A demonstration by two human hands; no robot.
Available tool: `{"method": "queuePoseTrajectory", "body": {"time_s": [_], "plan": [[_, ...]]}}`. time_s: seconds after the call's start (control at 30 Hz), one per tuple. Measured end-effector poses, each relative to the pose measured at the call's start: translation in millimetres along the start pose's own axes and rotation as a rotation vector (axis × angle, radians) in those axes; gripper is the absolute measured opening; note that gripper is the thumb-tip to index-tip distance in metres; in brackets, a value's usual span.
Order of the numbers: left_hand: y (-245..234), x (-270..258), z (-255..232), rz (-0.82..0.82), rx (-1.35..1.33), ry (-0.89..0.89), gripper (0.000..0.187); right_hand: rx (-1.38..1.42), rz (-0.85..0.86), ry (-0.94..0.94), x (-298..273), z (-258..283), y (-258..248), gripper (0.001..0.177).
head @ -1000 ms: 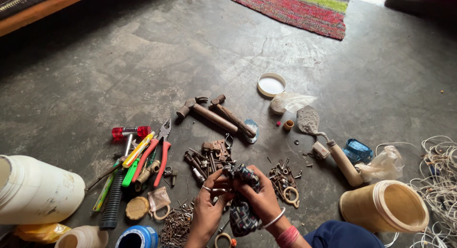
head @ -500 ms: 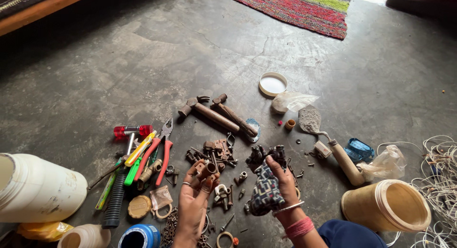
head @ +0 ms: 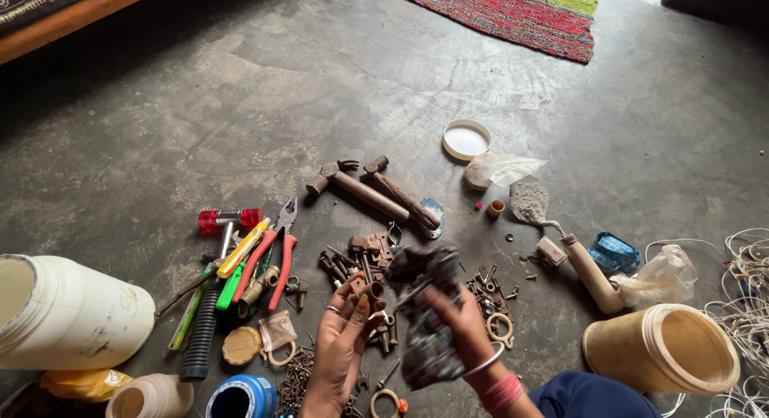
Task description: The person sits on the floor and uses a patterned cloth to wipe and clean various small metal parts, including screws, nuts, and washers, scattered on the concrete floor. They pick up individual items, rub them with the cloth, and place them back down.
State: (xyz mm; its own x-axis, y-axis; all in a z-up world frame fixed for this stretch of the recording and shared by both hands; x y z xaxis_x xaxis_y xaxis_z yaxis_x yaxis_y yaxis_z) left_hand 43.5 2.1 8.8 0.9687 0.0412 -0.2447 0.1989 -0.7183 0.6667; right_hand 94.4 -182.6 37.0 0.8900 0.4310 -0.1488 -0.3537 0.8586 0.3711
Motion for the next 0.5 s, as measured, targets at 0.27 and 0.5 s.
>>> {"method": "queuePoseTrajectory", "body": {"time_s": [0.27, 0.5], "plan": [[-11, -1, -4, -0.048, -0.037, 0.137, 0.049, -0.988, 0.247, -0.354, -24, 53, 75, 0.073], [-16, 10, 0, 0.05, 0.225, 0.138, 0.047, -0.916, 0.291, -0.283, -24, 51, 68, 0.066]]}}
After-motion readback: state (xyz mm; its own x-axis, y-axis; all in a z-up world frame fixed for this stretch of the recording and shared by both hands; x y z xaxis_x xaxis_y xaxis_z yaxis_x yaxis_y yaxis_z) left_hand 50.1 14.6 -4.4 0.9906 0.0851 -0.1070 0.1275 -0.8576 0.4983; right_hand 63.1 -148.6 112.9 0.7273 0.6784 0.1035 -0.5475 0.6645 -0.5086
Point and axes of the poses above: each hand's wrist, its own x-axis towards the middle knuckle, its own y-axis out of the palm, z = x × y, the point moved 6 cm from there along x, towards the middle knuckle, and after that the axes turned 8 degrees about z, right-handed, at the moved point
